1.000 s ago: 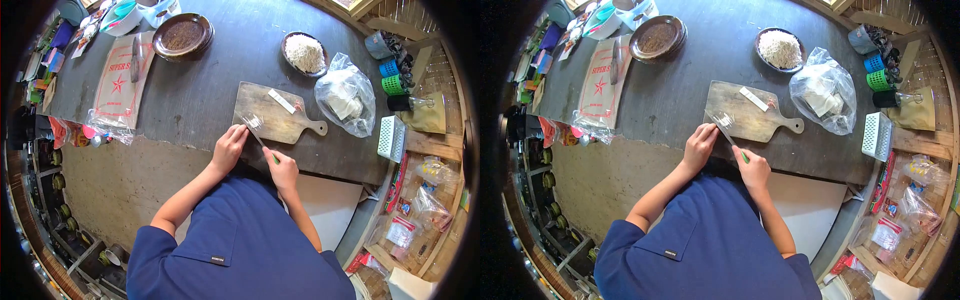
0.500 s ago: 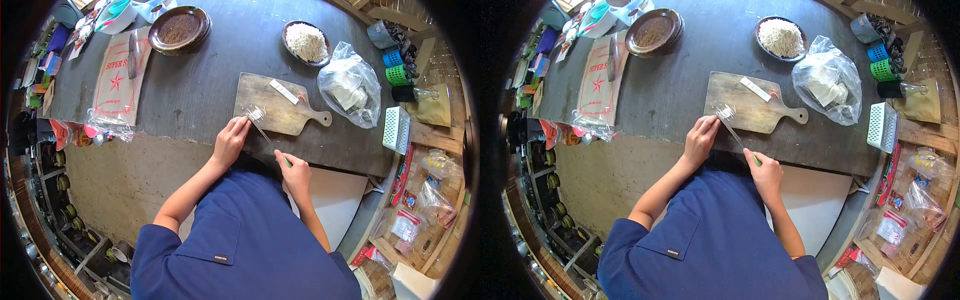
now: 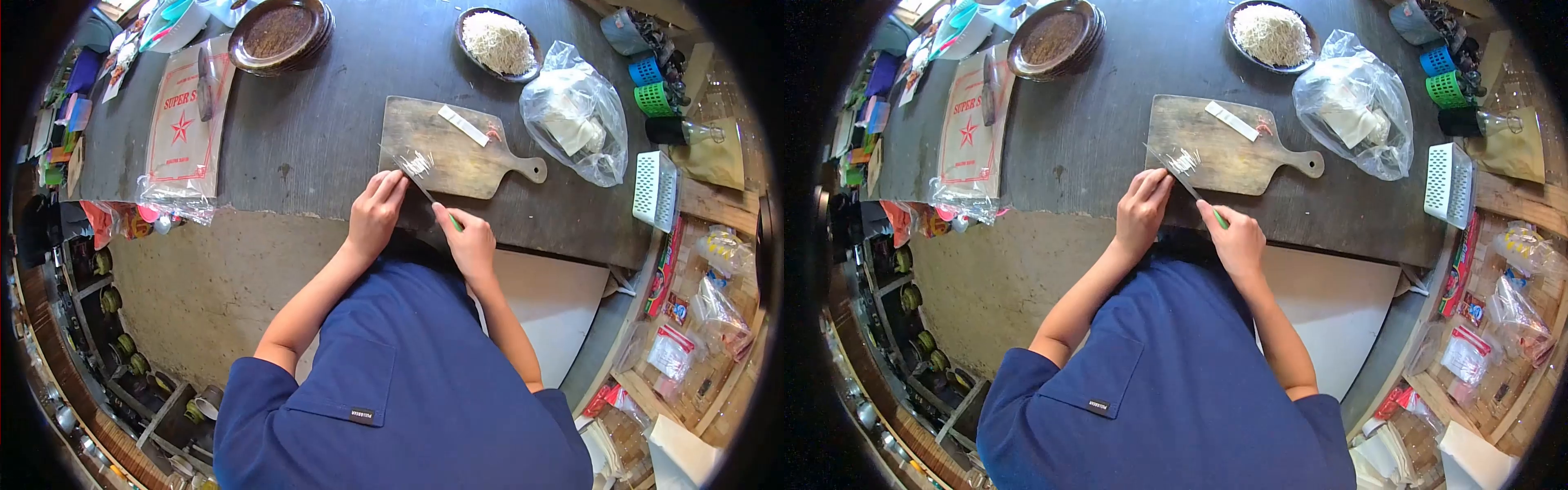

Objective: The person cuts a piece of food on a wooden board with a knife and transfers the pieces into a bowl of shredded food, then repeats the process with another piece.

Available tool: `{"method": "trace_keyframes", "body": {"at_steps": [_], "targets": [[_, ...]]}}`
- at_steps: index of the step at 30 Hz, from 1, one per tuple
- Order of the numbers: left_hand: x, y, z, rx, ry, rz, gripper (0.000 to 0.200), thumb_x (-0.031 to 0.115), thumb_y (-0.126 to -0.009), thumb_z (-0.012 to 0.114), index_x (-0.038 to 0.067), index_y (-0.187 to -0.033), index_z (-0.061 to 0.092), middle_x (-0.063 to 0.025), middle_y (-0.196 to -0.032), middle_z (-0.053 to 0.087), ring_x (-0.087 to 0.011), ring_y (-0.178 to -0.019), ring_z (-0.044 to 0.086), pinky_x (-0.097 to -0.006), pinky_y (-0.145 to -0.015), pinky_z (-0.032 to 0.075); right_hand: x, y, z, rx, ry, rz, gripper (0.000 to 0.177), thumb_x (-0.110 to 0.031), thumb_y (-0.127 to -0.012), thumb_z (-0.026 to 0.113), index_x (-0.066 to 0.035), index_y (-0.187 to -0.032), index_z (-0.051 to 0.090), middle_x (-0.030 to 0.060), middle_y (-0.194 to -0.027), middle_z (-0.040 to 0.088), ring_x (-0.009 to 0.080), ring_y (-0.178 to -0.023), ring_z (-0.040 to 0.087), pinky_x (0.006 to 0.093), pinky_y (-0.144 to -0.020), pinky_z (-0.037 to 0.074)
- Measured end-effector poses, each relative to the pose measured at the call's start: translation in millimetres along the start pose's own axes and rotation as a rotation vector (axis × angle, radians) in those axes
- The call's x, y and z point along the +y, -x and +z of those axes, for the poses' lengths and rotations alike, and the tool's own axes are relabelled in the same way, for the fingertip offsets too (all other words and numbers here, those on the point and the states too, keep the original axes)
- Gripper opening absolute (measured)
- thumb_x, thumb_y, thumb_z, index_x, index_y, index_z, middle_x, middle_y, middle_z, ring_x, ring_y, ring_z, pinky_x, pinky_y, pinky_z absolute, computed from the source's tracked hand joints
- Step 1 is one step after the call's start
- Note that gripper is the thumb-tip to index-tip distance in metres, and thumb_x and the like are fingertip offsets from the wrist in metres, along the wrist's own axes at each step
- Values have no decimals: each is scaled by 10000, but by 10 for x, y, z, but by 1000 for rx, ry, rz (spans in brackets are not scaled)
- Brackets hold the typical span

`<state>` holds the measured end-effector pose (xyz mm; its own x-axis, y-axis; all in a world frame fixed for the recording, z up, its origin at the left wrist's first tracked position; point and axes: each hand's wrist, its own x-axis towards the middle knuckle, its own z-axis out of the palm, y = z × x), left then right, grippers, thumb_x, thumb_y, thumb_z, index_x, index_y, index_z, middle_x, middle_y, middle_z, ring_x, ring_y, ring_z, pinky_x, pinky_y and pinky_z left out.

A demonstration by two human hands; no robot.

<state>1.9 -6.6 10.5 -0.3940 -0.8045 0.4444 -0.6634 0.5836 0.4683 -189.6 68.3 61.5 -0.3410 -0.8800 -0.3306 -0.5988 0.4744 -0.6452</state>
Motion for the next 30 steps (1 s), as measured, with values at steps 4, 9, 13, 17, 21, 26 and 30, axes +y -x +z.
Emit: {"method": "trace_keyframes", "body": {"at_steps": [4,9,13,17,21,26,30], "targets": [[-22,-9,-3,8,-4,13,293,25,-898,713,-49,-1182,728,-121,-1234,683,-304,-1179,677,-389,-962,597,-104,80,-153,20,40,3,509,-615,-990,699,-134,-1057,851,203,-789,735,418,-806,754,459,-706,571],[5,2,28,15,14,-21,261,13,-893,712,-48,-1146,736,-124,-1229,690,-310,-1173,680,-398,-946,599,28,-43,22,23,37,-6,513,-623,-988,700,-138,-1054,852,202,-779,733,412,-788,754,473,-705,570],[-13,-16,-19,14,29,-4,259,2,-889,721,-53,-1142,732,-131,-1218,685,-312,-1168,681,-398,-943,599,-70,18,-43,13,8,-10,509,-628,-989,696,-148,-1057,852,201,-785,736,410,-798,757,475,-709,571],[-8,-32,3,15,13,9,235,10,-903,727,-51,-1130,730,-128,-1218,687,-308,-1163,681,-395,-940,599,-29,119,-72,3,35,40,500,-619,-995,690,-149,-1056,852,208,-808,739,426,-818,752,480,-729,574],[54,40,-23,11,22,-24,229,16,-907,731,-48,-1127,731,-120,-1226,689,-306,-1161,682,-394,-938,599,-106,6,-4,10,39,-16,495,-604,-1004,684,-139,-1042,850,213,-806,737,441,-834,744,484,-729,574],[-9,-10,-4,17,22,1,242,22,-912,732,-47,-1144,734,-126,-1224,698,-313,-1161,689,-396,-954,599,-47,224,-195,4,50,33,495,-605,-1002,686,-139,-1025,851,210,-779,731,440,-820,743,488,-713,572],[14,-14,18,46,19,-34,172,25,-951,745,-25,-1115,761,-108,-1186,718,-312,-1125,704,-404,-915,603,-31,-49,59,20,88,-29,522,-648,-981,688,-164,-1059,865,187,-786,760,381,-809,783,487,-728,582]]}}
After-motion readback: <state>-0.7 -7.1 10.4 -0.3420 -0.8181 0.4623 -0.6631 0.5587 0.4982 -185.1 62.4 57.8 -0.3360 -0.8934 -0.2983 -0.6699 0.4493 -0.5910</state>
